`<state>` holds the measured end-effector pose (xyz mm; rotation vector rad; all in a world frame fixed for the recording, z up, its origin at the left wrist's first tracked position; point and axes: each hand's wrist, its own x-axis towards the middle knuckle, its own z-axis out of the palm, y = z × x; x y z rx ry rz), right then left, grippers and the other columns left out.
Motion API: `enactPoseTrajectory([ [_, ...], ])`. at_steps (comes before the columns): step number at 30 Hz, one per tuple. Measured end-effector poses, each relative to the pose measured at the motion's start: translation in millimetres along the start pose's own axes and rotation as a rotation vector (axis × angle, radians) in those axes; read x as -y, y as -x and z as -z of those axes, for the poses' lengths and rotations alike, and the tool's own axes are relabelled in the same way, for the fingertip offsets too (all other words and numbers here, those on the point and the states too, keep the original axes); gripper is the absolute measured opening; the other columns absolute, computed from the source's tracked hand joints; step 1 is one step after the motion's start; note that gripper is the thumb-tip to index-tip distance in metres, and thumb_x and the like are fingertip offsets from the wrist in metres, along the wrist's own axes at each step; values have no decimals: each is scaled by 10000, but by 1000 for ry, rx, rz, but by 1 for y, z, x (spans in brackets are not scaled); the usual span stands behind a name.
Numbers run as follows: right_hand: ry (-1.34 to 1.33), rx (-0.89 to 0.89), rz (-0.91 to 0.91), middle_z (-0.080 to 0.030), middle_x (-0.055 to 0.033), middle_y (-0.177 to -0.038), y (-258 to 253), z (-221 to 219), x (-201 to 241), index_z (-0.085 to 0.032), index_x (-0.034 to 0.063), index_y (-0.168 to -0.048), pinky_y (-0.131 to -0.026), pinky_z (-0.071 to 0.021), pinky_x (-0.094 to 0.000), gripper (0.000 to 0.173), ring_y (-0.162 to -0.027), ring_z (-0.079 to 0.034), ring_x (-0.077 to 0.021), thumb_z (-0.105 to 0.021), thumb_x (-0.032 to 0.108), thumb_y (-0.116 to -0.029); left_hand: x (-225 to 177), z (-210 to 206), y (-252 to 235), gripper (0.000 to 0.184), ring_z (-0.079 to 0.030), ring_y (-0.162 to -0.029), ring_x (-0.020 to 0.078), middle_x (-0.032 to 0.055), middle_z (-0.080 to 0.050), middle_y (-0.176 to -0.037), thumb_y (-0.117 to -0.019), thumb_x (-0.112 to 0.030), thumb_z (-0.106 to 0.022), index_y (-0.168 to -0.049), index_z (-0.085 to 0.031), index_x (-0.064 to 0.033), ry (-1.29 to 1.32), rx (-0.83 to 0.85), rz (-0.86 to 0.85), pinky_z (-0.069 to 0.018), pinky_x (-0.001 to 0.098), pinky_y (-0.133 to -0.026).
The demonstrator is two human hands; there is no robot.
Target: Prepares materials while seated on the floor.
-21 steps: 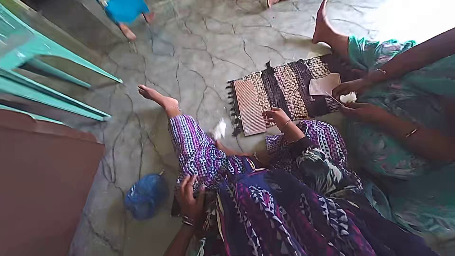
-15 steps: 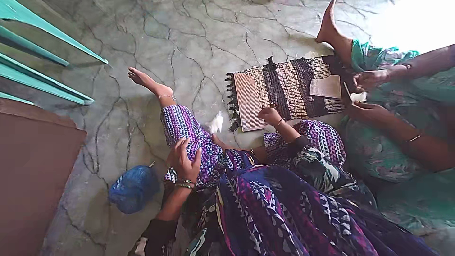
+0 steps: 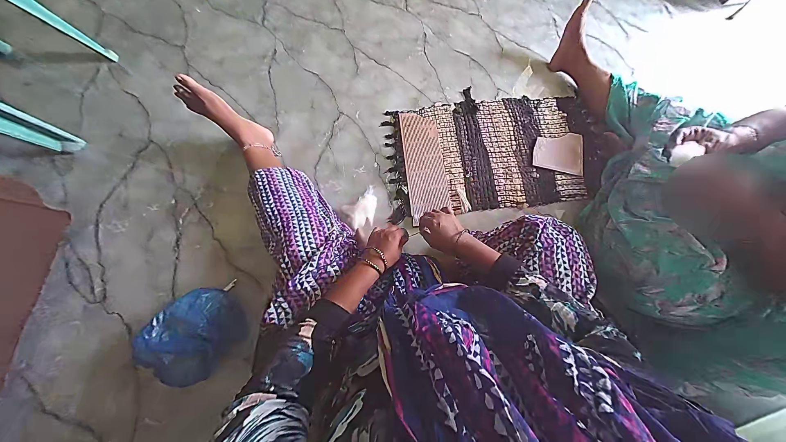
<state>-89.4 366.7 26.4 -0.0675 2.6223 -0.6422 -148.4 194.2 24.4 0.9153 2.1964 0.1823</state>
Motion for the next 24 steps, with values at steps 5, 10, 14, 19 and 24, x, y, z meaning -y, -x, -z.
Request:
enactPoseTrajectory([
  [5, 27, -38, -71, -360, -206, -1633, -9, 11, -34, -403, 146, -1585, -1206, -222, -660, 991, -1511, -326, -419, -910, 348, -757, 12, 2, -13, 345, -599, -1294, 369, 214, -658, -1326, -1109, -175, -426, -1308, -655, -12, 86, -34, 21, -411, 562, -1115],
  [10, 83, -101, -23, -507, -196, -1537, -12, 34, -55, -547, 125, -1493, -1191, -194, -696, 755, -1482, -377, -429, -848, 337, -834, 16, 8, -26, 345, -610, -1269, 370, 217, -662, -1310, -1108, -164, -430, -1321, -657, -13, 102, -41, 13, -404, 552, -1115],
  [14, 118, -81, 76, -723, -162, -1151, -27, 12, -37, -774, 66, -1145, -1055, -402, -597, 235, -1217, -608, -370, -674, 198, -979, 18, 6, -35, 334, -623, -1242, 370, 222, -679, -1259, -1102, -159, -442, -1278, -673, 4, 122, -56, -8, -412, 541, -1111],
  [19, 167, -4, 20, -706, -184, -1023, -36, 8, -35, -755, 13, -995, -963, -425, -580, 191, -1110, -625, -382, -590, 110, -995, 23, 8, -35, 336, -634, -1218, 366, 216, -681, -1243, -1099, -146, -428, -1278, -671, 2, 135, -60, -37, -420, 536, -1090],
  [24, -55, -79, -414, -708, -195, -1195, -30, 46, -87, -779, 51, -1070, -1065, -382, -644, 181, -1237, -594, -394, -669, 164, -981, 35, 11, -40, 316, -630, -1255, 363, 195, -680, -1300, -1089, -140, -457, -1270, -681, -8, 226, -98, 91, -435, 558, -1100],
])
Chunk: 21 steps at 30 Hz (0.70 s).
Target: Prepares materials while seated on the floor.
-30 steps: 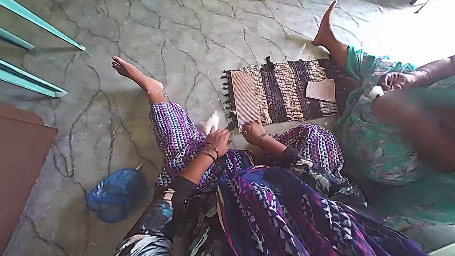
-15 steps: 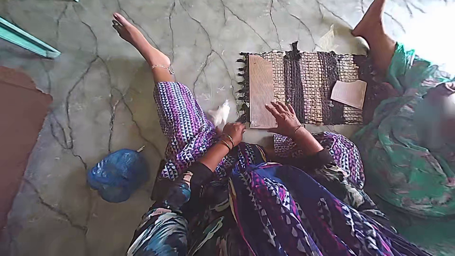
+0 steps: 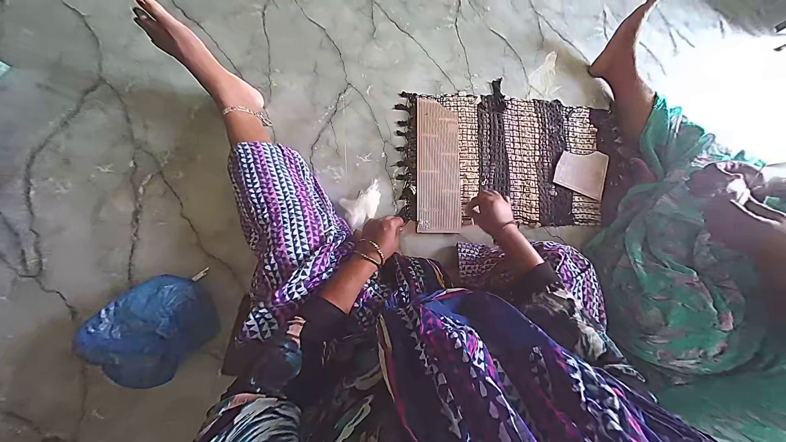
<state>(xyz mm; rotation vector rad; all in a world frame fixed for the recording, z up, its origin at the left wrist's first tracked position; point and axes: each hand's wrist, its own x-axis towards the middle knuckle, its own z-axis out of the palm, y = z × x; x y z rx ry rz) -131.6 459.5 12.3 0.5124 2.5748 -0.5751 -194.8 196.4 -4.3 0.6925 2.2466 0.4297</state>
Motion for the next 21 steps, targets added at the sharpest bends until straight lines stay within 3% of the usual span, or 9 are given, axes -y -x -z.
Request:
enactPoseTrajectory([
  [3, -249, -67, -264, -711, -265, -1163, -19, 3, -46, -751, 3, -1119, -985, -441, -695, 244, -1139, -648, -466, -675, 197, -992, 11, 4, -2, 276, -652, -1191, 405, 255, -687, -1222, -1077, -85, -482, -1197, -683, 62, 189, -145, 7, -467, 587, -1058],
  [6, -232, 8, -415, -692, -292, -1178, -31, -9, -56, -739, -5, -1126, -973, -449, -700, 291, -1154, -633, -485, -694, 241, -976, 24, 7, -6, 265, -678, -1039, 402, 279, -687, -1123, -1081, -62, -469, -1183, -664, 85, 414, -299, 51, -510, 566, -972],
  [8, -155, 70, -427, -696, -280, -1163, -36, -18, -53, -740, -8, -1090, -955, -465, -687, 322, -1143, -643, -465, -716, 283, -956, 36, 10, -8, 244, -665, -937, 377, 283, -671, -1063, -1071, -30, -462, -1162, -645, 104, 523, -399, 52, -522, 536, -899],
  [12, -105, 121, -408, -697, -274, -1181, -33, -9, -49, -751, 7, -1099, -964, -453, -699, 357, -1161, -638, -462, -700, 337, -972, 53, 29, 1, 249, -643, -956, 347, 288, -665, -1079, -1072, -11, -447, -1183, -629, 118, 638, -519, 129, -497, 509, -907],
  [16, -142, 110, -424, -671, -308, -1224, -32, -9, -58, -724, -24, -1150, -989, -439, -703, 337, -1196, -615, -489, -620, 267, -1017, 68, 33, 0, 225, -462, -718, 132, 113, -569, -908, -1076, -34, -440, -1177, -615, 66, 834, -576, 221, -418, 312, -693],
  [18, -159, 110, -405, -690, -295, -1181, -36, -20, -60, -731, -31, -1112, -969, -456, -695, 322, -1158, -638, -475, -622, 256, -1013, 72, 28, -6, 198, -436, -660, 69, 47, -527, -852, -1073, -47, -460, -1154, -619, 39, 911, -585, 222, -398, 241, -633],
  [20, -171, 89, -388, -700, -268, -1185, -38, -25, -56, -737, -3, -1134, -991, -452, -681, 299, -1166, -640, -455, -652, 248, -997, 76, 22, -11, 198, -468, -695, 91, 73, -566, -882, -1066, -55, -483, -1154, -628, 46, 907, -576, 202, -415, 270, -654],
  [21, -170, 90, -385, -689, -256, -1229, -36, -24, -51, -732, 16, -1169, -1025, -433, -670, 294, -1209, -619, -446, -656, 238, -992, 77, 19, -12, 223, -534, -787, 145, 135, -629, -971, -1060, -64, -493, -1176, -633, 65, 877, -567, 187, -458, 333, -734],
])
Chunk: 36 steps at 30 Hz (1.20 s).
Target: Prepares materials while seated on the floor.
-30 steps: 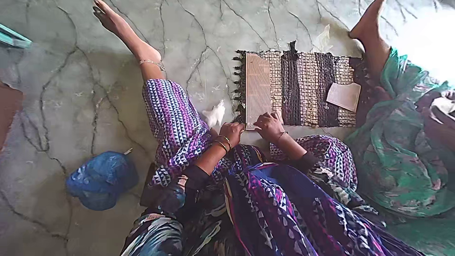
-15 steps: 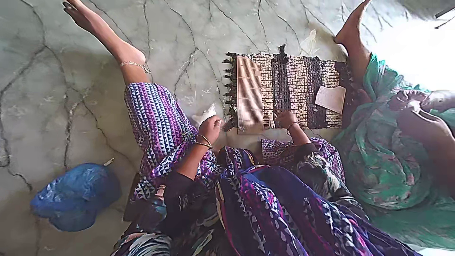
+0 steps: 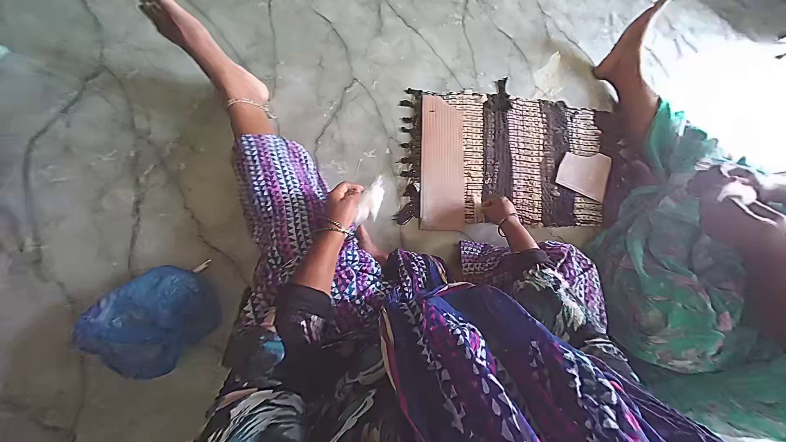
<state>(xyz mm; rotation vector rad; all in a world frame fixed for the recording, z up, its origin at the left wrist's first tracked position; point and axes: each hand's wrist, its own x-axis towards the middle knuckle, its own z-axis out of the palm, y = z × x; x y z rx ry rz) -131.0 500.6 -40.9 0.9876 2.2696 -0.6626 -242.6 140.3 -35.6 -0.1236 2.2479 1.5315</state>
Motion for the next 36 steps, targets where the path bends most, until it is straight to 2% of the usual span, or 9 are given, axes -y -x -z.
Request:
enactPoseTrajectory([
  [3, 18, 4, 59, -668, -272, -1273, 3, -4, 8, -719, 5, -1203, -1054, -416, -672, 303, -1248, -595, -460, -668, 217, -992, -1, 7, 2, 262, -637, -1009, 259, 229, -677, -1140, -1060, -103, -531, -1219, -633, 78, -48, 5, 13, -501, 438, -919],
  [9, 73, -269, 219, -650, -262, -1315, 33, -13, 48, -693, 7, -1249, -1070, -338, -713, 328, -1268, -578, -466, -649, 194, -983, -12, 7, -7, 243, -607, -956, 217, 198, -669, -1106, -1046, -87, -565, -1225, -630, 65, -10, 17, 68, -487, 394, -875],
  [13, 141, 30, 599, -706, -228, -1206, 62, -65, 134, -721, 5, -1179, -1026, -432, -668, 314, -1156, -653, -433, -683, 251, -988, -13, -1, -10, 255, -631, -1014, 279, 245, -670, -1124, -1038, -56, -570, -1245, -620, 86, -43, 23, 71, -489, 433, -947],
  [16, 295, 167, 594, -698, -208, -1199, 67, -109, 188, -695, 13, -1172, -1055, -418, -614, 502, -1181, -640, -384, -652, 476, -984, -3, -2, -12, 286, -657, -1108, 352, 268, -681, -1165, -1040, -86, -567, -1273, -626, 69, -175, 83, 111, -487, 504, -1016],
  [19, 323, 129, 507, -680, -214, -1238, 62, -137, 207, -680, 1, -1181, -1062, -411, -618, 444, -1200, -630, -387, -648, 402, -993, 2, -6, -13, 280, -656, -1175, 367, 256, -693, -1204, -1047, -114, -572, -1258, -648, 53, -283, 179, 143, -470, 532, -1064],
  [25, 17, 165, 461, -699, -262, -1152, 51, -97, 165, -707, -23, -1141, -988, -470, -626, 282, -1130, -653, -426, -598, 211, -1030, 5, -16, -21, 329, -584, -1306, 402, 240, -649, -1338, -1047, -135, -532, -1330, -637, -5, -542, 313, 220, -419, 615, -1104],
  [29, -382, 212, 404, -711, -196, -1042, 47, -53, 110, -672, -81, -1144, -846, -510, -396, 216, -885, -649, -221, -600, 87, -1030, 0, -19, -16, 322, -603, -1289, 379, 225, -666, -1318, -1049, -149, -555, -1316, -652, 3, -503, 259, 182, -425, 582, -1116],
  [33, -458, 355, 362, -683, -57, -908, 64, -23, 86, -654, -53, -1110, -694, -447, -249, 156, -730, -548, -52, -577, 56, -1029, -5, -29, 4, 297, -660, -1043, 368, 245, -689, -1117, -991, -124, -672, -1222, -671, 63, -282, 77, -223, -504, 531, -970],
  [36, -500, 439, 485, -652, 20, -783, 64, -22, 78, -665, -23, -982, -643, -456, -201, 80, -657, -545, -11, -598, 21, -991, -11, -46, 19, 458, -600, -1254, 341, 260, -630, -1343, -924, -61, -714, -1346, -610, 82, -64, 300, -444, -484, 474, -1045],
])
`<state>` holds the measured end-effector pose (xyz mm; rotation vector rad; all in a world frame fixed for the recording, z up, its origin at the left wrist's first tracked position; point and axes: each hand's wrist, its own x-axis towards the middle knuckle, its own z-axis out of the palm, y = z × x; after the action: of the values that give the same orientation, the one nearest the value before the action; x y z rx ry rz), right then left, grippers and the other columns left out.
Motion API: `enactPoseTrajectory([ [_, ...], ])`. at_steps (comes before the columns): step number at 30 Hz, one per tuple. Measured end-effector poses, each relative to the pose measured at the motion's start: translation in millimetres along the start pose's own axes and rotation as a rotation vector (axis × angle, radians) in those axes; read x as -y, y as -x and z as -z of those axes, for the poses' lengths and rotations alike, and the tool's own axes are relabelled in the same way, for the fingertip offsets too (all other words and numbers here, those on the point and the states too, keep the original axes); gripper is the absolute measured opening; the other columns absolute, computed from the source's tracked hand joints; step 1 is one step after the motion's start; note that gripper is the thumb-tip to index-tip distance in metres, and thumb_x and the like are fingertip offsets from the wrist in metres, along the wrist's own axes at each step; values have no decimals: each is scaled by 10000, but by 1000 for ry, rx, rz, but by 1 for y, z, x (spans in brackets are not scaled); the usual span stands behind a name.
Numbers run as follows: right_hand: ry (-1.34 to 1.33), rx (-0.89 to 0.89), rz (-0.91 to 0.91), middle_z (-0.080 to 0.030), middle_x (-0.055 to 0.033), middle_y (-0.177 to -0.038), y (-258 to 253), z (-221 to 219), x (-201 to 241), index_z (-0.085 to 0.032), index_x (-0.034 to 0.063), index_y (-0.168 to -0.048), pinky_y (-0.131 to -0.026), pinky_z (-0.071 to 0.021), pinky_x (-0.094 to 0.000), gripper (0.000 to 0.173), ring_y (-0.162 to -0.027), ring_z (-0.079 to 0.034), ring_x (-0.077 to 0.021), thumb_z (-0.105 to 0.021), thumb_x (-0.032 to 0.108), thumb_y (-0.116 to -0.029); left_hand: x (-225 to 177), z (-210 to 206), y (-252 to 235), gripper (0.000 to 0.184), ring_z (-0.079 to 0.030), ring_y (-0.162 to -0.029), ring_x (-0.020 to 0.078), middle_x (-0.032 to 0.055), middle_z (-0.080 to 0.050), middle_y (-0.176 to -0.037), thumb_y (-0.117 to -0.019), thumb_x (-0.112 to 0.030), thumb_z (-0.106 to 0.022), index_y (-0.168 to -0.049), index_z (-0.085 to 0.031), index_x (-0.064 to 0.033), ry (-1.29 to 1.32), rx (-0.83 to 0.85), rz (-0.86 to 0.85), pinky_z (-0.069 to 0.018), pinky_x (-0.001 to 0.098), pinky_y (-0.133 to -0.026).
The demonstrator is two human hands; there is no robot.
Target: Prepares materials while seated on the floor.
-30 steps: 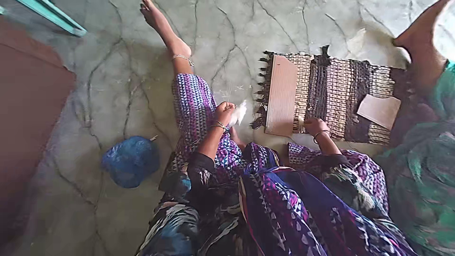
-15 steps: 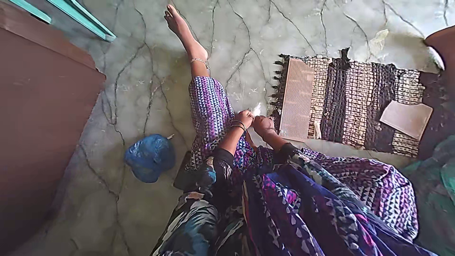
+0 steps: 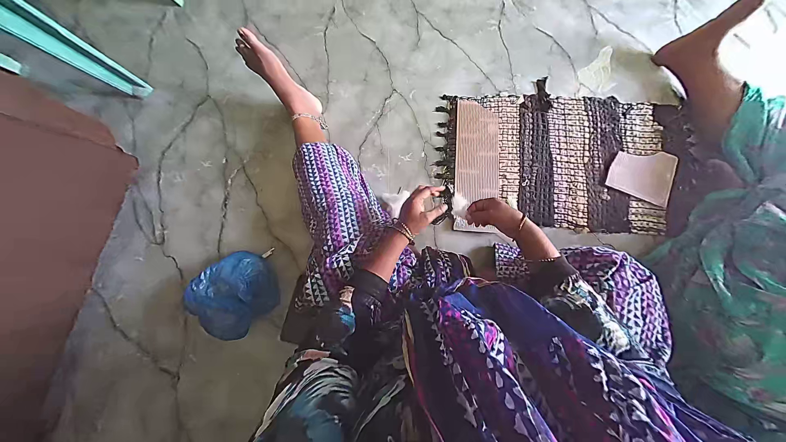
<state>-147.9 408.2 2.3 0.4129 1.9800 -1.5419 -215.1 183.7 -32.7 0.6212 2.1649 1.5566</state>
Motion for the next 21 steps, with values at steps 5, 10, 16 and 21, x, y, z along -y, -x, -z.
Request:
enactPoseTrajectory([
  [5, -24, 185, 170, -625, 86, -700, 16, 1, 10, -643, 56, -833, -633, -469, -174, 157, -631, -552, 17, -557, -28, -933, -8, -12, -1, 527, -614, -1161, 118, 216, -561, -1447, -911, 98, -621, -1427, -518, 94, 281, 404, 109, -504, 256, -960],
  [10, 8, 238, 174, -613, 90, -692, 17, 8, 4, -643, 53, -832, -629, -459, -168, 156, -623, -536, 24, -559, -31, -933, 4, -12, 3, 212, -607, -862, -26, 29, -690, -1025, -950, 39, -588, -1151, -633, 88, 409, 586, 228, -503, 175, -812],
  [16, 19, 122, 114, -602, 53, -746, 9, 10, -1, -674, -14, -1003, -610, -418, -173, 111, -622, -493, 11, -579, 42, -999, 3, -12, 0, 55, -513, -666, -22, -25, -601, -751, -915, 38, -689, -906, -647, 71, 231, 449, 328, -441, 174, -661],
  [21, 65, -21, 52, -614, 27, -724, 2, -5, 0, -680, -39, -936, -612, -417, -181, 87, -610, -482, 7, -623, 8, -983, 10, -14, -5, 145, -509, -706, 53, 54, -601, -770, -927, -13, -716, -922, -648, 115, 92, 402, 318, -465, 256, -738],
])
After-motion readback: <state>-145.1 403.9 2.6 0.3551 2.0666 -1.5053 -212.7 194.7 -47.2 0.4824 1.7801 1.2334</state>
